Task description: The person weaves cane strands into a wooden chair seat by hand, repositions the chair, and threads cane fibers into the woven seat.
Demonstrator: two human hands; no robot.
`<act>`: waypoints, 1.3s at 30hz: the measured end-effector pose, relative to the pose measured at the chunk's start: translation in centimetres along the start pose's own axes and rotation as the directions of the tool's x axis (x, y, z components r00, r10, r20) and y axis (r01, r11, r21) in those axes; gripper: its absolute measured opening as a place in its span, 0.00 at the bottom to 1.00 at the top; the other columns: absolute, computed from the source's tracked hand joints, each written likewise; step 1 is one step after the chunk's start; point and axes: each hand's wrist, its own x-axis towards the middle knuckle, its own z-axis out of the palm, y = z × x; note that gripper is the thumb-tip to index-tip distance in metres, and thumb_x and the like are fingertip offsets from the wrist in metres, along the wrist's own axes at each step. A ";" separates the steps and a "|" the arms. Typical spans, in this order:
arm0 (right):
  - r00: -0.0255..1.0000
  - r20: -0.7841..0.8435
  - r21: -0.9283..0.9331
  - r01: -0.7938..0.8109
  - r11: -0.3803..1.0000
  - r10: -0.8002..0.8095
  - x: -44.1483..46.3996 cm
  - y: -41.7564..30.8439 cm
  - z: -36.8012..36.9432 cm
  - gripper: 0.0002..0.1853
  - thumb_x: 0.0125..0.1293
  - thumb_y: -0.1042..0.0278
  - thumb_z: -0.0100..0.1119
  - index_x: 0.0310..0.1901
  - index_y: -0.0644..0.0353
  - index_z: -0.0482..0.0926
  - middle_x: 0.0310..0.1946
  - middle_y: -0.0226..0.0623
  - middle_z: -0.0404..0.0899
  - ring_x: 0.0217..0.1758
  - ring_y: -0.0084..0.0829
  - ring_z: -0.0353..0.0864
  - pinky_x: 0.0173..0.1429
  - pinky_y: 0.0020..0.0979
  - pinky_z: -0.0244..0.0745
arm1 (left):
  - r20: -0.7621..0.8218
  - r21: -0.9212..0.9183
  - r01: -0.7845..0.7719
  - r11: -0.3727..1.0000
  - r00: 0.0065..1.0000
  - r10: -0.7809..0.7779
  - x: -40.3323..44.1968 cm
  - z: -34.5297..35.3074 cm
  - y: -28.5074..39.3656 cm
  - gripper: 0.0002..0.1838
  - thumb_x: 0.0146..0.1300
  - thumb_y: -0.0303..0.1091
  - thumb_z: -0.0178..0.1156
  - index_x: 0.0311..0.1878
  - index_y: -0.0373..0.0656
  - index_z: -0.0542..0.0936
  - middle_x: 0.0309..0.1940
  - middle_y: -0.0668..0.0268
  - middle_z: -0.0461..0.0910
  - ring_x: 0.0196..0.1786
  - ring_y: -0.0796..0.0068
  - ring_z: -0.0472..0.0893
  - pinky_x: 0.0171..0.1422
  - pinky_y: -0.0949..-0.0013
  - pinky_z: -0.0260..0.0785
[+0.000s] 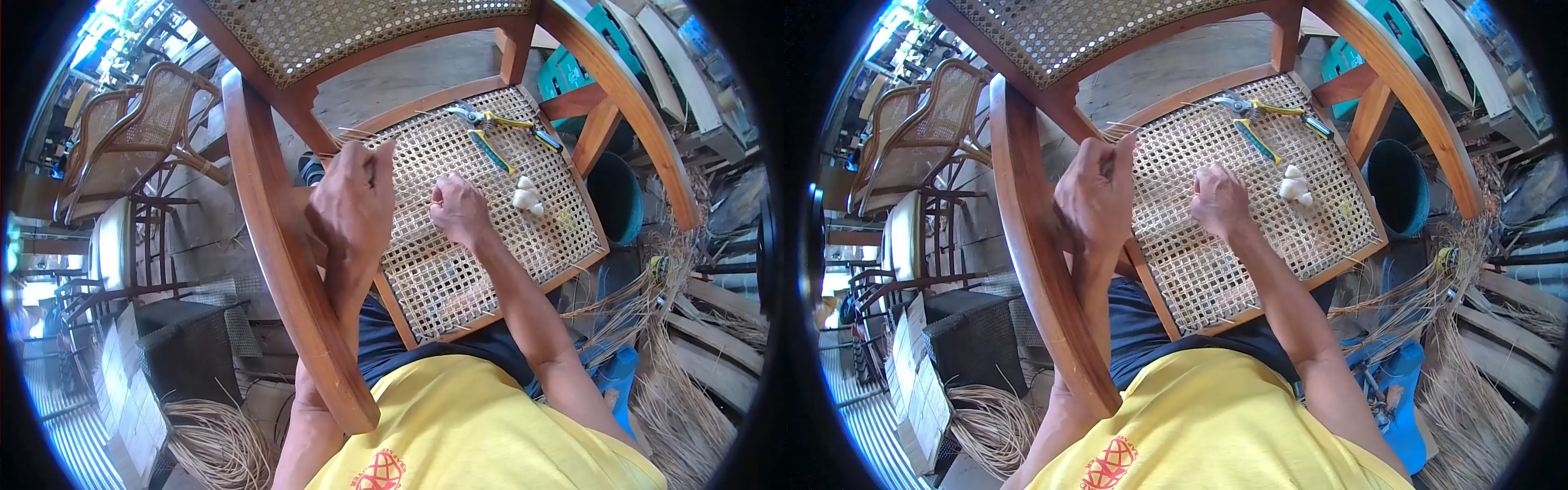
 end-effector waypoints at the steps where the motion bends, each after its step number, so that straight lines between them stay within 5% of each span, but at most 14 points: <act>1: 1.000 0.003 -0.003 0.005 1.000 -0.005 0.1 0.1 -0.5 0.07 0.62 0.74 0.55 0.40 0.58 0.82 0.41 0.44 0.80 0.52 0.40 0.81 0.62 0.49 0.75 | -0.005 0.002 0.005 1.000 1.000 -0.005 -0.2 0.2 0.0 0.19 0.67 0.45 0.70 0.31 0.39 0.78 0.23 0.58 0.81 0.24 0.61 0.81 0.31 0.59 0.71; 5: 0.991 0.130 0.109 0.003 0.994 -0.017 1.4 0.5 -2.0 0.11 0.69 0.66 0.62 0.49 0.62 0.82 0.43 0.43 0.83 0.48 0.36 0.84 0.57 0.36 0.80 | -0.085 -0.070 -0.089 0.994 0.993 0.083 -0.5 1.8 -0.6 0.18 0.67 0.39 0.71 0.28 0.41 0.74 0.20 0.60 0.78 0.21 0.60 0.78 0.26 0.61 0.68; 6: 0.974 0.140 0.550 0.073 0.832 -0.179 1.7 0.3 -1.4 0.14 0.72 0.63 0.62 0.52 0.64 0.81 0.45 0.42 0.84 0.47 0.34 0.83 0.55 0.34 0.80 | -0.073 -0.083 -0.055 0.995 0.996 0.049 -0.4 1.7 -0.8 0.18 0.68 0.40 0.70 0.29 0.41 0.75 0.21 0.60 0.79 0.21 0.60 0.79 0.26 0.61 0.69; 7: 0.942 0.072 0.872 0.100 0.479 -0.327 2.1 0.0 -0.8 0.17 0.74 0.60 0.63 0.56 0.65 0.80 0.46 0.40 0.84 0.46 0.32 0.83 0.54 0.33 0.79 | -0.062 -0.095 -0.022 0.995 0.998 0.017 -0.1 1.6 -1.1 0.17 0.68 0.41 0.70 0.30 0.41 0.76 0.22 0.60 0.80 0.22 0.60 0.80 0.26 0.61 0.69; 8: 0.934 0.055 0.929 0.081 0.360 -0.354 2.2 -0.1 -0.4 0.20 0.75 0.54 0.63 0.55 0.64 0.82 0.44 0.35 0.85 0.43 0.25 0.82 0.49 0.29 0.77 | -0.064 -0.093 -0.026 0.995 0.998 0.020 0.2 1.5 -1.5 0.17 0.68 0.41 0.70 0.30 0.41 0.76 0.22 0.60 0.80 0.22 0.60 0.80 0.26 0.61 0.69; 12: 0.940 0.033 0.880 0.133 0.456 -0.339 2.9 0.5 -0.7 0.17 0.75 0.55 0.64 0.50 0.64 0.85 0.37 0.32 0.85 0.39 0.20 0.80 0.45 0.26 0.75 | 0.127 0.057 0.129 0.990 0.983 -0.135 0.9 1.0 -3.3 0.15 0.73 0.43 0.62 0.35 0.41 0.81 0.33 0.55 0.86 0.36 0.54 0.87 0.38 0.54 0.76; 14: 0.983 0.097 0.662 0.051 0.747 -0.153 2.5 1.6 -1.4 0.13 0.74 0.60 0.63 0.45 0.62 0.86 0.33 0.32 0.85 0.36 0.18 0.79 0.40 0.26 0.74 | 0.211 0.164 0.171 0.971 0.956 -0.204 0.4 1.9 -4.7 0.14 0.74 0.42 0.59 0.38 0.41 0.83 0.38 0.53 0.87 0.41 0.53 0.88 0.43 0.52 0.78; 16: 0.995 0.099 0.464 -0.025 0.886 -0.024 2.1 2.7 -1.6 0.11 0.71 0.62 0.61 0.41 0.60 0.88 0.28 0.34 0.85 0.32 0.20 0.81 0.37 0.29 0.76 | 0.589 0.403 -0.044 0.914 0.777 -0.223 -1.0 3.6 -6.6 0.15 0.74 0.44 0.56 0.42 0.43 0.83 0.37 0.51 0.86 0.44 0.47 0.87 0.46 0.49 0.77; 19: 0.997 -0.041 0.303 -0.044 0.952 0.059 1.9 2.1 -0.4 0.13 0.69 0.60 0.59 0.42 0.58 0.88 0.28 0.35 0.87 0.32 0.27 0.85 0.40 0.33 0.80 | 0.700 0.302 -0.061 0.951 0.691 -0.178 -2.7 4.8 -7.1 0.13 0.73 0.43 0.57 0.44 0.44 0.84 0.39 0.54 0.87 0.46 0.49 0.87 0.51 0.49 0.77; 24: 0.994 -0.053 0.236 -0.076 0.969 0.091 1.8 1.9 -0.1 0.11 0.65 0.62 0.58 0.39 0.56 0.88 0.34 0.38 0.88 0.35 0.34 0.87 0.47 0.37 0.84 | 0.723 0.388 -0.051 0.920 0.636 -0.269 -2.6 5.8 -7.1 0.13 0.71 0.43 0.59 0.44 0.46 0.86 0.40 0.56 0.88 0.48 0.52 0.87 0.54 0.50 0.76; 30: 0.985 -0.063 0.325 -0.132 0.936 0.160 1.6 2.5 -0.7 0.07 0.61 0.66 0.58 0.30 0.57 0.83 0.32 0.40 0.86 0.35 0.36 0.86 0.47 0.38 0.84 | 0.806 0.426 -0.249 0.870 0.541 -0.240 -1.4 6.7 -5.8 0.11 0.66 0.37 0.60 0.41 0.41 0.87 0.40 0.53 0.88 0.48 0.50 0.88 0.55 0.50 0.78; 33: 0.982 -0.141 0.289 -0.083 0.954 0.129 1.4 2.8 -0.6 0.06 0.61 0.67 0.58 0.30 0.57 0.82 0.32 0.39 0.85 0.35 0.36 0.86 0.47 0.37 0.84 | 0.804 0.434 -0.314 0.844 0.557 -0.206 -1.5 6.9 -4.9 0.09 0.62 0.28 0.61 0.39 0.40 0.90 0.39 0.51 0.89 0.44 0.56 0.90 0.44 0.56 0.83; 36: 0.983 -0.150 0.278 -0.059 0.959 0.104 1.2 2.6 -1.0 0.06 0.62 0.68 0.57 0.30 0.57 0.82 0.33 0.40 0.85 0.36 0.35 0.86 0.46 0.37 0.84 | 0.785 0.377 -0.275 0.885 0.602 -0.147 -3.1 7.7 -6.7 0.09 0.62 0.28 0.61 0.39 0.39 0.90 0.38 0.50 0.89 0.44 0.55 0.90 0.45 0.54 0.84; 39: 0.992 -0.070 0.254 -0.081 0.964 0.102 1.5 2.8 -0.2 0.07 0.64 0.66 0.56 0.31 0.56 0.82 0.34 0.39 0.84 0.36 0.33 0.84 0.44 0.37 0.83 | 0.739 0.349 -0.141 0.927 0.649 -0.179 -4.0 7.4 -7.0 0.12 0.69 0.37 0.59 0.39 0.40 0.87 0.39 0.51 0.87 0.50 0.48 0.87 0.56 0.49 0.78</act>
